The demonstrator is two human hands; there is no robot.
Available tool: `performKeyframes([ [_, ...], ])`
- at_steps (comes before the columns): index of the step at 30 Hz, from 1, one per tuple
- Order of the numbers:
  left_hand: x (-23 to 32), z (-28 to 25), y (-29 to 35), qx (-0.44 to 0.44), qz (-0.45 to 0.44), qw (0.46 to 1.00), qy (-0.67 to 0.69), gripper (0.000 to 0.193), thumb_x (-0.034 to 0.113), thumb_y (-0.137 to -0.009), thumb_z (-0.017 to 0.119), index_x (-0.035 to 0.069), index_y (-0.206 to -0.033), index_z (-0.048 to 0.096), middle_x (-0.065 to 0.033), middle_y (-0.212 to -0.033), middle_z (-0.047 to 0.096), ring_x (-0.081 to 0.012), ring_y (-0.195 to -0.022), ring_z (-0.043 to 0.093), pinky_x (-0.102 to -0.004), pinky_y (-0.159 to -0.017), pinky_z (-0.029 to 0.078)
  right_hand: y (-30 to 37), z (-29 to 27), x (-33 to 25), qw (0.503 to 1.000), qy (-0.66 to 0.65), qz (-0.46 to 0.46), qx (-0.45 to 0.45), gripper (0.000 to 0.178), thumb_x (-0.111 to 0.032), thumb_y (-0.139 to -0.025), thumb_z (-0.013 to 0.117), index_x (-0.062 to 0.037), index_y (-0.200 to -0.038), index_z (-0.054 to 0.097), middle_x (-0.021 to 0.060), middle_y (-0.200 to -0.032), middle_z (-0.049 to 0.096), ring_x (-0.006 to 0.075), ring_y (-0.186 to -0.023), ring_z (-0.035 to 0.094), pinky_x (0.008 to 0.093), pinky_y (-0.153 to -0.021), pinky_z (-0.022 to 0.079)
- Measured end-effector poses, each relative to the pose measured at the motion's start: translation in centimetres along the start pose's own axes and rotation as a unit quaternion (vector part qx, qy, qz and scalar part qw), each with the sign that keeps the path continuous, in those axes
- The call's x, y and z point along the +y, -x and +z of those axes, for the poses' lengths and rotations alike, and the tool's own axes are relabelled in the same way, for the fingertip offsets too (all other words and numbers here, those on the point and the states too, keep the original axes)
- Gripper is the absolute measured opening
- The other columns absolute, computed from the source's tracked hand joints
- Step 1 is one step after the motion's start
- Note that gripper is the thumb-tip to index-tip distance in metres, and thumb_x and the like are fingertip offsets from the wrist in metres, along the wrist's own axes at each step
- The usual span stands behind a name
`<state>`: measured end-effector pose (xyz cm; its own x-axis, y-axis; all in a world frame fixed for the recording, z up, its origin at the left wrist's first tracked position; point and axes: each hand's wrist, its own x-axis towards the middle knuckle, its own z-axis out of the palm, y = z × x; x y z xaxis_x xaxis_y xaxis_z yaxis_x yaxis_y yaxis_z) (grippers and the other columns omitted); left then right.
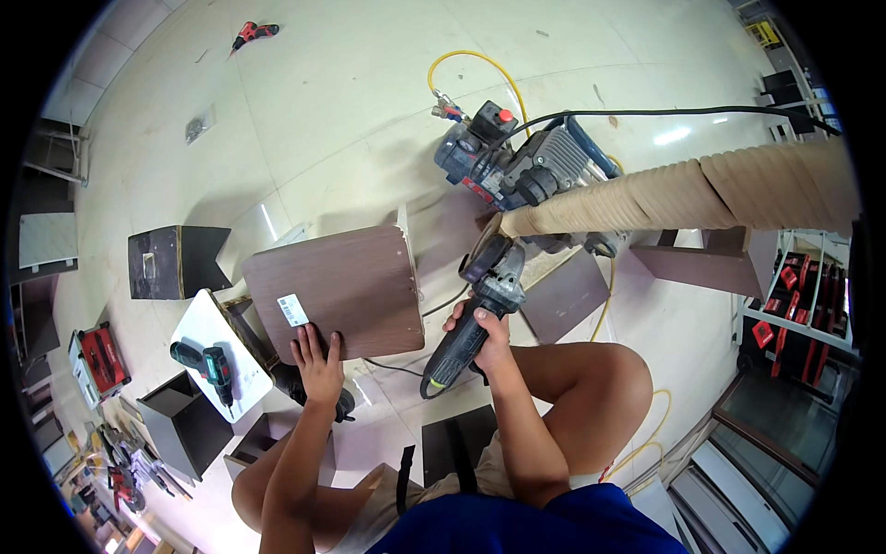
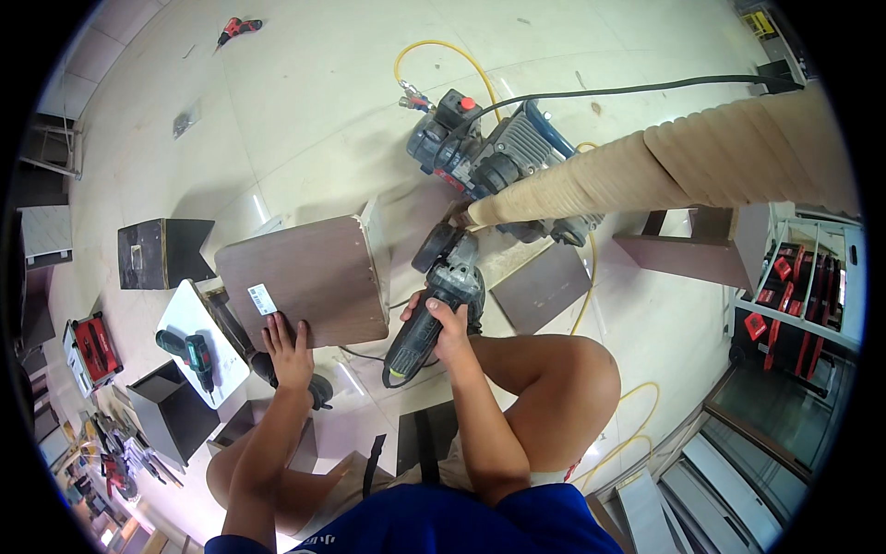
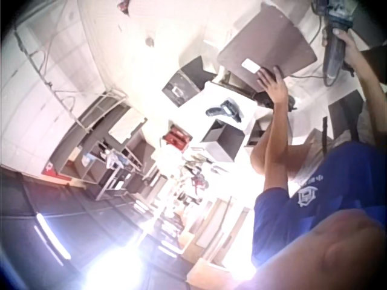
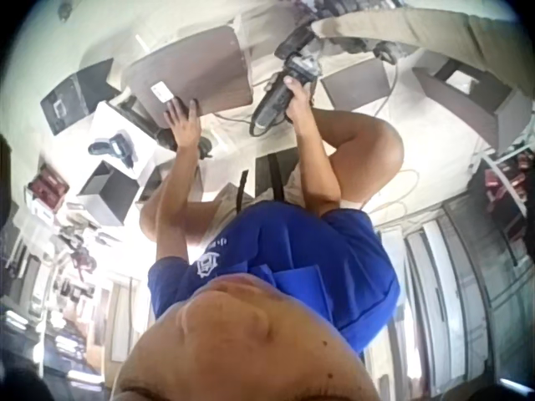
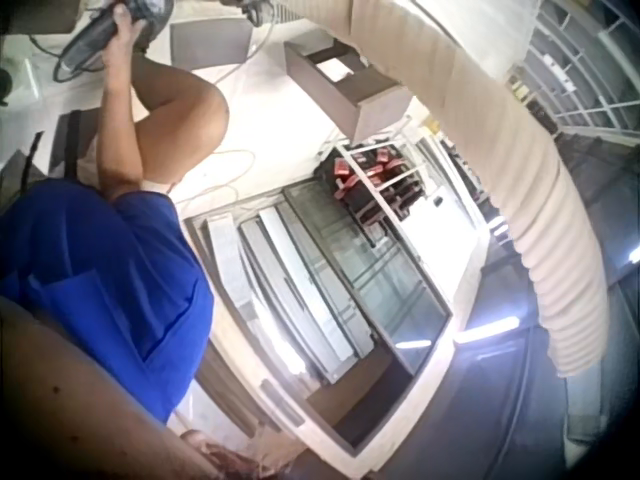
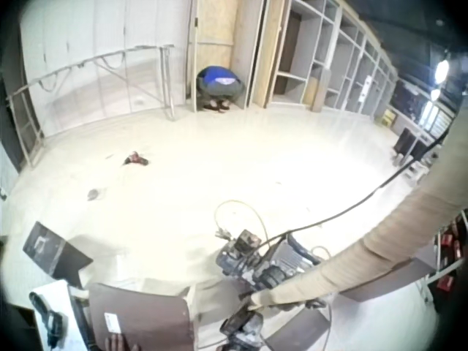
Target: The person sits on the floor and uses an angle grinder with a sanding disc to smooth the edges of a rectangular wooden board. They hold the board with one hand and operate the tool with the other, moving along the edges. The person then sets the board aside and picks up a small wooden box to sand its edges.
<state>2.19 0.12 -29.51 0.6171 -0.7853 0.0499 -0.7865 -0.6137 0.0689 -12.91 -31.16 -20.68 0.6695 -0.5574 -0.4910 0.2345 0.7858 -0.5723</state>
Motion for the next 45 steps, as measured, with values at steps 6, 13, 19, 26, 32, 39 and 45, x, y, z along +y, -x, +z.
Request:
performKeyframes([
  [6,-0.6,-0.7,-3.3,0.031,-0.001,0.999,-0.01,0.06,0.001,-0.085,0.054,0.018,-0.142,0.055,-0.0226,-0.16,0.033,-0.0405,-0.149,0.03,-0.0604,-0.119,0.024,0.5,-0.6,0.0,0.998,0.052,0.026,0.025,0.048,-0.025,-0.082,0.068,-0.0049,-0.119,0.047,0.0149,-0.091,0.061,0.0289,-0.081,0.066,0.0441,-0.078,0.056],
  [13,-2.1,-4.3,-11.1,0.01,0.017,1.0,-0.012,0.077,-0.01,-0.08,0.053,0.019,-0.151,0.043,-0.019,-0.161,0.032,-0.0376,-0.15,0.029,-0.0599,-0.117,0.026,1.2,0.8,-1.4,0.998,0.007,0.043,-0.035,0.047,-0.031,-0.082,0.068,-0.0094,-0.119,0.05,0.0139,-0.092,0.061,0.0291,-0.082,0.064,0.0468,-0.08,0.055],
  [19,1.5,-8.0,-9.3,-0.112,-0.051,0.971,0.207,0.07,0.003,-0.089,0.061,0.012,-0.154,0.036,-0.0207,-0.156,0.039,-0.0364,-0.146,0.036,-0.0529,-0.118,0.03,4.4,4.5,-4.8,0.995,0.038,0.052,-0.081,0.047,-0.034,-0.083,0.068,-0.0087,-0.119,0.05,0.0136,-0.091,0.062,0.0284,-0.081,0.065,0.0479,-0.081,0.055],
  [26,12.0,-17.9,-1.6,-0.317,-0.07,0.479,0.816,0.052,0.028,-0.105,0.056,0.002,-0.148,0.041,-0.0141,-0.137,0.06,-0.0228,-0.127,0.058,-0.0372,-0.107,0.045,7.6,9.1,-7.5,0.983,0.064,0.116,-0.124,0.047,-0.04,-0.084,0.066,-0.0096,-0.117,0.052,0.0117,-0.091,0.062,0.0275,-0.081,0.064,0.0479,-0.08,0.055],
  [32,13.0,-20.6,-4.6,-0.237,-0.029,0.49,0.838,0.042,0.024,-0.103,0.061,0.001,-0.136,0.05,-0.0093,-0.118,0.065,-0.0141,-0.108,0.062,-0.0319,-0.098,0.049,7.1,11.8,-8.0,0.977,0.105,0.121,-0.143,0.047,-0.041,-0.085,0.065,-0.0076,-0.116,0.052,0.0111,-0.09,0.06,0.0262,-0.078,0.063,0.0448,-0.077,0.056],
  [39,10.9,-20.3,-5.1,-0.234,-0.065,0.484,0.841,0.04,0.028,-0.099,0.067,0.001,-0.127,0.054,-0.0087,-0.108,0.068,-0.0133,-0.102,0.063,-0.0304,-0.091,0.05,6.0,13.6,-5.4,0.982,0.069,0.139,-0.111,0.043,-0.039,-0.085,0.066,-0.0095,-0.113,0.053,0.0129,-0.09,0.06,0.0283,-0.078,0.063,0.0468,-0.076,0.055],
  [45,9.8,-18.5,-6.4,-0.261,-0.066,0.538,0.799,0.039,0.029,-0.102,0.062,0.001,-0.128,0.056,-0.0087,-0.109,0.069,-0.0133,-0.1,0.063,-0.0312,-0.09,0.051,4.1,14.0,-5.2,0.984,0.093,0.127,-0.086,0.039,-0.036,-0.087,0.066,-0.0093,-0.112,0.054,0.0127,-0.09,0.062,0.0281,-0.078,0.064,0.0465,-0.077,0.055],
])
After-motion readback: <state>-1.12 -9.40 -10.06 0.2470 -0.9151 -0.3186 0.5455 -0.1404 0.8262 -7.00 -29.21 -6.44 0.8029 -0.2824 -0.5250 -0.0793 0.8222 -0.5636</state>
